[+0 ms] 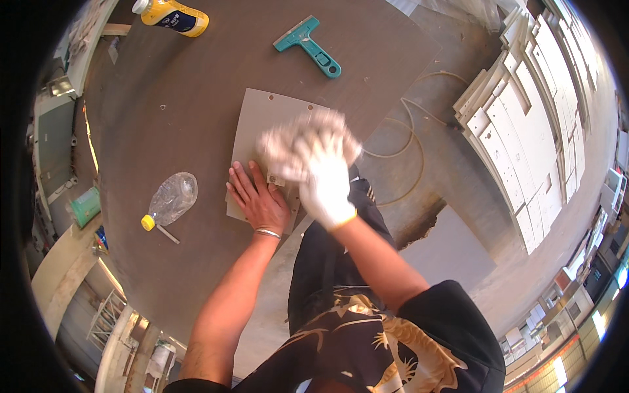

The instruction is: The person cleans a metal plate with a cloth, scrapes it with a scraper, and applies a substance from a bottle. The person then uses a small cylindrical object to rub the holes in the plate.

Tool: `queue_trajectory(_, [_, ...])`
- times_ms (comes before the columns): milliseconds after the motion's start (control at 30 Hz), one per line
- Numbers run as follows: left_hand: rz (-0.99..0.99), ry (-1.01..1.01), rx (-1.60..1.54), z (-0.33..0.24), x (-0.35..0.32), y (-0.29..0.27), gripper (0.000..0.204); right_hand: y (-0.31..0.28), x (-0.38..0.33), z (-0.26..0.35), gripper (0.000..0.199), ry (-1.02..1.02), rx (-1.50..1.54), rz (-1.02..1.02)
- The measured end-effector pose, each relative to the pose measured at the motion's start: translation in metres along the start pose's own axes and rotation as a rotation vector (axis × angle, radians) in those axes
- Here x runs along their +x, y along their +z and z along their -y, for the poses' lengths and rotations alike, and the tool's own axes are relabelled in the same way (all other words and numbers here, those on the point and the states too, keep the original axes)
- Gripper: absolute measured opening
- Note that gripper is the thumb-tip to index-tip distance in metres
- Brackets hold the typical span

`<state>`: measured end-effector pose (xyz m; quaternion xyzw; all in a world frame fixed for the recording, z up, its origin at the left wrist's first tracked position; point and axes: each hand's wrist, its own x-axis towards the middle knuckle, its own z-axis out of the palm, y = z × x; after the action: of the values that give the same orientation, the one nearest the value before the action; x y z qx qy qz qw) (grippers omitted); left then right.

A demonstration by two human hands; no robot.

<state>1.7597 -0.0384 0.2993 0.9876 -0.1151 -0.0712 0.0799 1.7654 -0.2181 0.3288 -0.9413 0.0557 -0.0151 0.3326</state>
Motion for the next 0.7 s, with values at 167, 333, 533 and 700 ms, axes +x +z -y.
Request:
queue_trajectory(167, [-0.025,0.019,0.048,0.001,0.004,0.002,0.077,-0.001,-0.002,0.006,0.045,0.035,-0.083,0.066])
queue_trajectory(333, [0.021,0.007,0.098,-0.002,0.006,0.001,0.082,0.006,0.006,-0.001,0.044,0.149,0.080,-0.029])
queue_trajectory(533, [-0.059,0.017,-0.014,-0.007,0.012,-0.002,0.073,-0.001,-0.006,0.013,0.046,0.081,-0.055,0.077])
queue_trajectory(700, [-0.029,0.017,-0.049,-0.008,0.015,-0.007,0.077,-0.015,0.048,-0.012,0.049,0.010,-0.252,-0.161])
